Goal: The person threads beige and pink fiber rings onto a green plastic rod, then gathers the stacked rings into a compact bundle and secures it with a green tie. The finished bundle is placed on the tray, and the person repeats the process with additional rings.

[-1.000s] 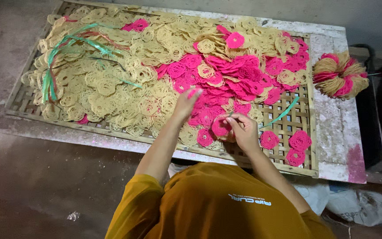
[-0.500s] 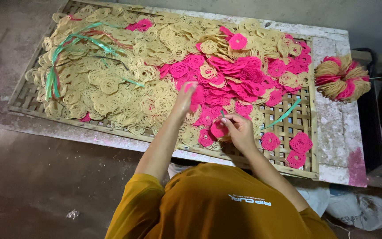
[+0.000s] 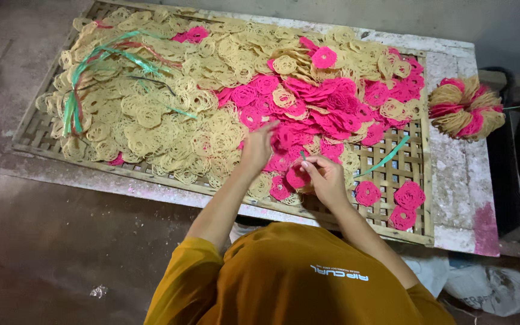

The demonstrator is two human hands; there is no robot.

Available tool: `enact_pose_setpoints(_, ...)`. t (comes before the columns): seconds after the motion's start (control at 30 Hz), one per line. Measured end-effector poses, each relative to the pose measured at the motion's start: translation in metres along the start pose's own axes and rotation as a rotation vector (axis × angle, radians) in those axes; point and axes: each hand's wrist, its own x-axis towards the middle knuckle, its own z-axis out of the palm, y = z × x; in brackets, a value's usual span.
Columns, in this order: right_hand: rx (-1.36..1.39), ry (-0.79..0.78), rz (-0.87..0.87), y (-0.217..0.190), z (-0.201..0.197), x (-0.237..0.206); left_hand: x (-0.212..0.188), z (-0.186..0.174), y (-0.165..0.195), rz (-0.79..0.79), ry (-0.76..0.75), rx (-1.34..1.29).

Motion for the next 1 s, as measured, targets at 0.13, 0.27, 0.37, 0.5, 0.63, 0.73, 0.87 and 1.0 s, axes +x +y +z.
enact_pose_setpoints(0.13, -0.072, 0.021, -0.037, 0.007, 0.000, 0.001, 0.002, 0.014, -0.004, 0.482, 0.329, 0.076)
enact_pose_setpoints(0.27, -0.057, 0.026, -0.057, 0.012, -0.004, 0.001, -0.001, -0.004, 0.012, 0.111, 0.201, -0.301)
enact_pose_setpoints(0.37, -0.083, 0.030, -0.139, 0.013, -0.008, 0.003, -0.010, -0.033, 0.034, -0.268, -0.010, -0.837)
enact_pose_setpoints(0.5, -0.169, 0.020, -0.326, 0.010, -0.003, 0.016, -0.036, -0.035, 0.050, -0.257, -0.150, -1.050)
enact_pose_setpoints(0.63, -0.469, 0.006, -0.295, 0.003, 0.012, 0.028, -0.050, -0.009, 0.038, 0.029, 0.006, -0.747)
enact_pose_setpoints(0.73, -0.574, -0.005, -0.230, -0.003, 0.019, 0.027, -0.045, 0.007, 0.026, 0.247, 0.161, -0.718)
enact_pose_setpoints(0.87, -0.588, 0.015, -0.256, -0.003, 0.025, 0.023, -0.045, 0.018, 0.019, 0.135, 0.296, -0.772)
enact_pose_setpoints(1.0, -0.476, 0.053, -0.273, 0.005, 0.023, 0.026, -0.032, 0.012, 0.015, 0.448, 0.484, -0.694)
